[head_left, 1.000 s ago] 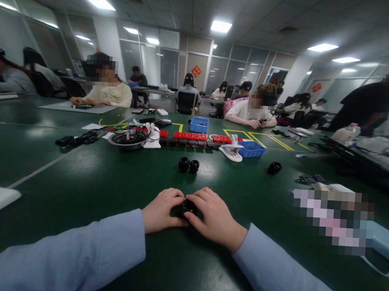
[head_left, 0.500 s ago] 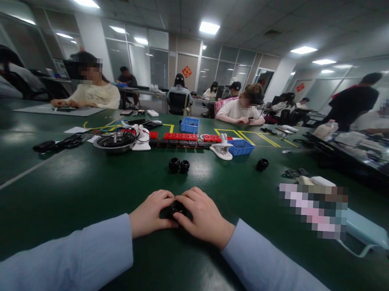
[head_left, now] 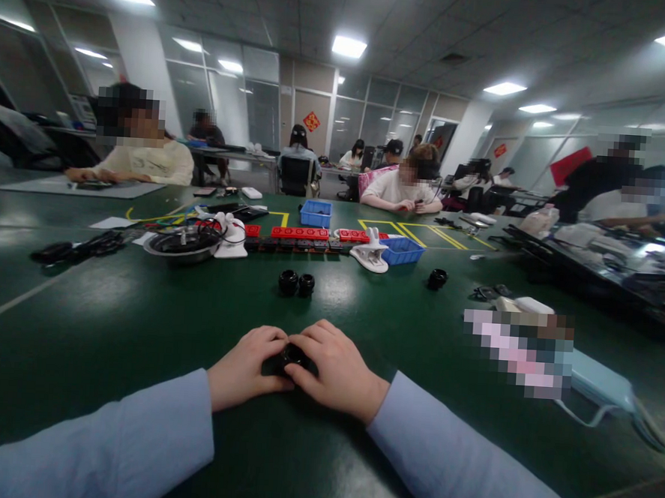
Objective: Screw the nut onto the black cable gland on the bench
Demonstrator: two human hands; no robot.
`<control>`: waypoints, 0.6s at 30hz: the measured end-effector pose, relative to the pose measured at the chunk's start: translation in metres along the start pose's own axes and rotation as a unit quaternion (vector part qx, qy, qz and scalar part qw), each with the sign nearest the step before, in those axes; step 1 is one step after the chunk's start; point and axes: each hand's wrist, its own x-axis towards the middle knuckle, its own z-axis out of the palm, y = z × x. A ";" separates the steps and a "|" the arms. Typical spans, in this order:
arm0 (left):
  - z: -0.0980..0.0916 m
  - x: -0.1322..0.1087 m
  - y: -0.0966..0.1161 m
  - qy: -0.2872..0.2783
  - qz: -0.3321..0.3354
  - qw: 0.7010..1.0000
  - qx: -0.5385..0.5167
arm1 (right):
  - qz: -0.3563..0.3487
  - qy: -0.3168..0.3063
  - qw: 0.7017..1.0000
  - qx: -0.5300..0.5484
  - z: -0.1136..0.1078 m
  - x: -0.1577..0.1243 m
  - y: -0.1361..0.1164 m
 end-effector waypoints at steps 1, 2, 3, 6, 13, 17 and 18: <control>0.001 0.000 -0.001 0.002 0.000 1.000 0.000 | 0.002 -0.002 1.000 0.000 0.000 0.000 0.000; 0.001 0.000 -0.001 0.001 0.000 1.000 -0.001 | 0.003 -0.003 1.000 0.000 -0.001 0.000 0.000; 0.001 0.000 -0.002 0.000 -0.002 1.000 -0.003 | 0.004 -0.003 1.000 0.001 -0.001 0.000 0.000; 0.001 -0.001 -0.002 -0.007 -0.011 1.000 -0.007 | 0.001 -0.003 1.000 0.000 -0.001 0.000 0.000; 0.001 0.000 -0.002 -0.002 -0.004 1.000 -0.005 | 0.013 -0.004 1.000 0.005 0.000 -0.001 -0.001; 0.001 0.000 -0.001 0.004 -0.002 1.000 -0.004 | 0.025 0.000 1.000 0.004 0.001 -0.001 -0.003; 0.001 0.000 0.000 0.006 -0.001 1.000 -0.005 | 0.026 0.000 1.000 0.005 0.001 -0.002 -0.003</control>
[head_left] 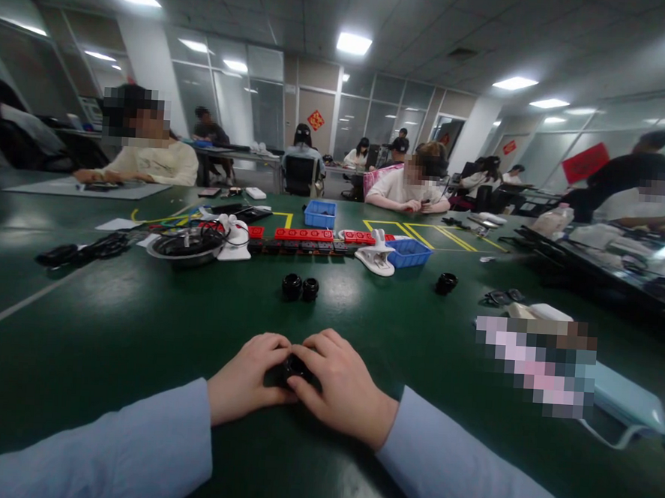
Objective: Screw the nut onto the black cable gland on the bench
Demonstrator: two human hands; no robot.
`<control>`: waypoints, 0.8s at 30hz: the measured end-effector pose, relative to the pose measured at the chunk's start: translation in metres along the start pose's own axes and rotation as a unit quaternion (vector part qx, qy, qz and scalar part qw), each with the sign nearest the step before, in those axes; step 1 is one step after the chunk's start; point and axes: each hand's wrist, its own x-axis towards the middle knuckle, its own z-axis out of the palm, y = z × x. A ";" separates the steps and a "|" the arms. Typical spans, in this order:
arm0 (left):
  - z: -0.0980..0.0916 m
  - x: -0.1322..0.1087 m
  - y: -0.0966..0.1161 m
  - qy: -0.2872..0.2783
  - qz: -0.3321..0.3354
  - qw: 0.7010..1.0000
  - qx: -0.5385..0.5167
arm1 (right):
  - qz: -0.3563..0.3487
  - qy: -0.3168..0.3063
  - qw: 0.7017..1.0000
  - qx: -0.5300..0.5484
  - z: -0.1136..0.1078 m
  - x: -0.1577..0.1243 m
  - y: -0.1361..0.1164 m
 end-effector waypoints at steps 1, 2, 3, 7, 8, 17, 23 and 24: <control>0.000 0.000 0.001 0.001 -0.001 1.000 -0.001 | 0.001 0.000 1.000 0.002 0.000 0.000 0.000; -0.001 0.000 0.001 0.001 -0.002 1.000 -0.002 | 0.002 0.000 1.000 0.004 0.000 0.000 0.000; -0.001 0.000 0.002 -0.001 -0.004 1.000 -0.003 | 0.002 0.000 1.000 0.005 0.000 0.000 -0.001; -0.003 0.000 0.005 -0.009 -0.011 1.000 -0.006 | 0.001 0.002 1.000 0.006 0.001 -0.001 0.000; -0.003 0.000 0.005 -0.009 -0.013 1.000 -0.005 | 0.000 0.003 1.000 0.006 0.001 -0.001 0.000; 0.000 0.000 0.000 0.000 -0.002 1.000 0.005 | 0.036 0.040 0.998 -0.014 0.004 -0.002 -0.006; 0.000 0.000 0.001 0.012 -0.003 1.000 -0.004 | 0.037 0.042 0.998 0.004 0.004 -0.003 -0.006; -0.001 0.000 0.002 0.014 0.000 1.000 -0.003 | 0.032 0.043 0.999 0.009 0.005 -0.002 -0.006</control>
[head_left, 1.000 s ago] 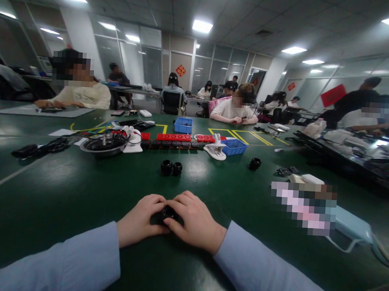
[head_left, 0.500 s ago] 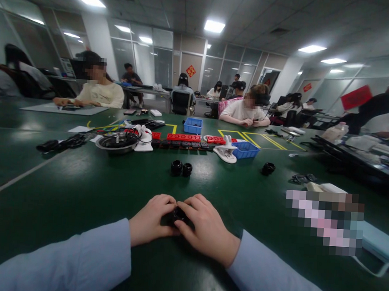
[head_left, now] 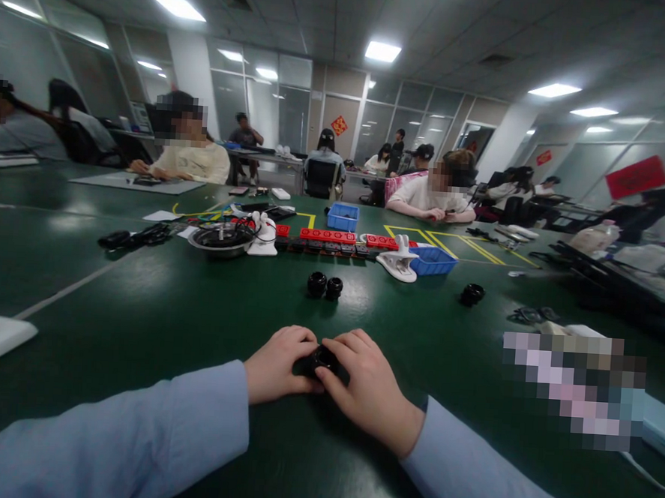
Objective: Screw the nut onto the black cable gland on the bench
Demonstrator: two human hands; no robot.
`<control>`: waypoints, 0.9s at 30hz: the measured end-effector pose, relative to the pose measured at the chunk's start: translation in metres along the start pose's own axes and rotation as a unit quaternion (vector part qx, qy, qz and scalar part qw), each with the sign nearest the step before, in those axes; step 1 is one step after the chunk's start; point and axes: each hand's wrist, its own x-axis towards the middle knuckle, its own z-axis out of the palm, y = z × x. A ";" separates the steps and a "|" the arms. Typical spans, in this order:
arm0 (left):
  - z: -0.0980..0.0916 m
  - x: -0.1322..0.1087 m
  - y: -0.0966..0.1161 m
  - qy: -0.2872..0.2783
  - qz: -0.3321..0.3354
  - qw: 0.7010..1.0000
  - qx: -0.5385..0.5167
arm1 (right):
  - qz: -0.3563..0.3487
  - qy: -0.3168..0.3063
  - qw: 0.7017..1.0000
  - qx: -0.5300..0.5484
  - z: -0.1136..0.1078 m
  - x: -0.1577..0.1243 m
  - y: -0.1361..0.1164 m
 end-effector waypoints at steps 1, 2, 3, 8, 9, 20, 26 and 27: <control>0.000 0.000 0.000 0.001 0.002 1.000 0.001 | -0.005 0.001 1.000 0.005 0.000 0.000 0.000; 0.000 0.000 0.000 0.001 0.003 1.000 0.002 | -0.011 0.002 1.000 0.009 0.001 0.001 -0.001; 0.000 0.000 0.000 0.001 0.005 1.000 0.002 | -0.018 0.001 1.000 0.012 0.001 0.001 -0.001; 0.000 0.000 -0.001 -0.007 0.004 1.000 0.003 | -0.055 -0.027 0.998 0.010 0.000 0.001 -0.007; 0.000 0.000 -0.001 -0.008 -0.002 1.000 0.006 | -0.064 -0.033 0.997 0.007 -0.001 0.001 -0.009; -0.001 0.000 0.000 -0.005 0.004 1.000 0.009 | -0.175 -0.091 0.980 -0.022 -0.008 -0.002 -0.010; -0.003 0.000 -0.001 -0.021 -0.002 1.000 -0.002 | -0.024 -0.074 0.994 -0.080 -0.005 0.005 0.028; -0.004 0.000 0.000 -0.026 -0.003 1.000 -0.001 | 0.031 -0.055 0.994 -0.088 -0.004 0.007 0.037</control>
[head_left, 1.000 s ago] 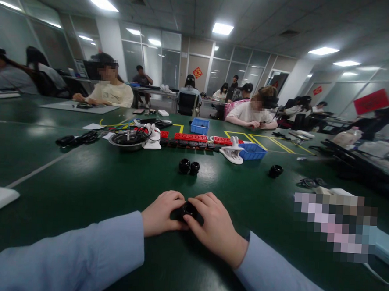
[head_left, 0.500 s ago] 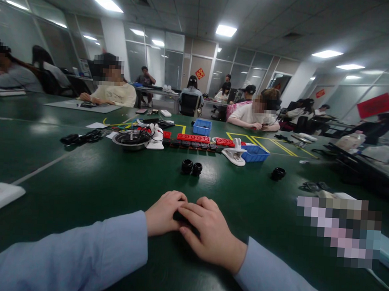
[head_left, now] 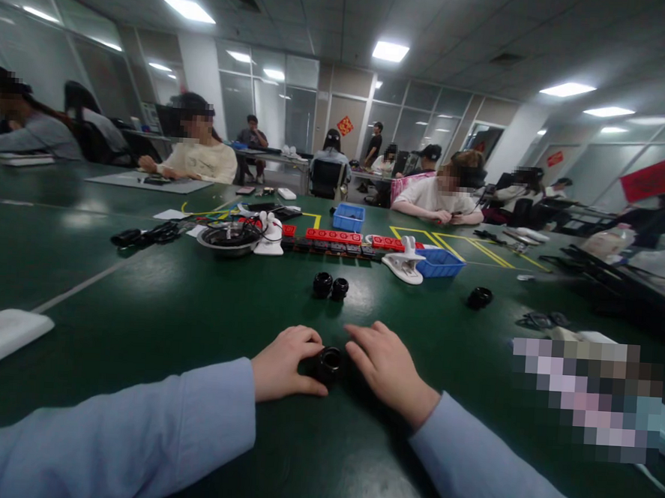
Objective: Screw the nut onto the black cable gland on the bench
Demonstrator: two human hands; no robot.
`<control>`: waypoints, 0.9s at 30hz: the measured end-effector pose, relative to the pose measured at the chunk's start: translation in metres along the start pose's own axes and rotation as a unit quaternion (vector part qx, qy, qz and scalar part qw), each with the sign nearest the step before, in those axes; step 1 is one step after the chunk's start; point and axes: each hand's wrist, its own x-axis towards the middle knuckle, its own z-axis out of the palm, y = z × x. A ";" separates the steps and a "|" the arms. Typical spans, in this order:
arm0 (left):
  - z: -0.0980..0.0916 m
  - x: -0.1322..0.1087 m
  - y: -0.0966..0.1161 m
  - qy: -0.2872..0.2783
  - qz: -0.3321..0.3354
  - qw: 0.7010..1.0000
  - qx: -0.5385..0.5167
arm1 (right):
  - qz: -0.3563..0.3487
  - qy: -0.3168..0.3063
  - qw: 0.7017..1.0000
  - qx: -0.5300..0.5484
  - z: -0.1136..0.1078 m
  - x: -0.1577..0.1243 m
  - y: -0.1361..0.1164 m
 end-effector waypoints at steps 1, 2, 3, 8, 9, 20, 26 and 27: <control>-0.001 0.000 0.001 -0.004 0.000 1.000 0.001 | 0.045 0.006 0.999 -0.003 0.003 0.003 0.008; -0.001 0.000 0.001 -0.008 -0.001 1.000 0.002 | 0.071 0.012 0.997 -0.005 0.005 0.005 0.014; -0.001 0.000 0.002 -0.010 -0.003 1.000 0.001 | 0.087 0.016 0.996 -0.005 0.007 0.007 0.019; -0.001 -0.001 0.002 -0.007 0.006 1.000 0.003 | 0.076 0.020 0.997 0.012 0.011 0.006 0.015; -0.001 -0.001 0.001 -0.005 0.010 1.000 0.004 | 0.069 0.017 0.997 0.016 0.011 0.006 0.012; 0.000 -0.001 0.000 -0.007 0.010 1.000 0.003 | 0.040 0.030 0.996 0.069 0.006 0.004 0.004; 0.002 0.000 -0.002 -0.002 0.019 1.000 0.002 | -0.011 0.048 0.991 0.127 0.004 -0.001 -0.003; 0.002 0.000 -0.002 -0.001 0.019 1.000 0.003 | -0.020 0.053 0.989 0.136 0.004 -0.002 -0.005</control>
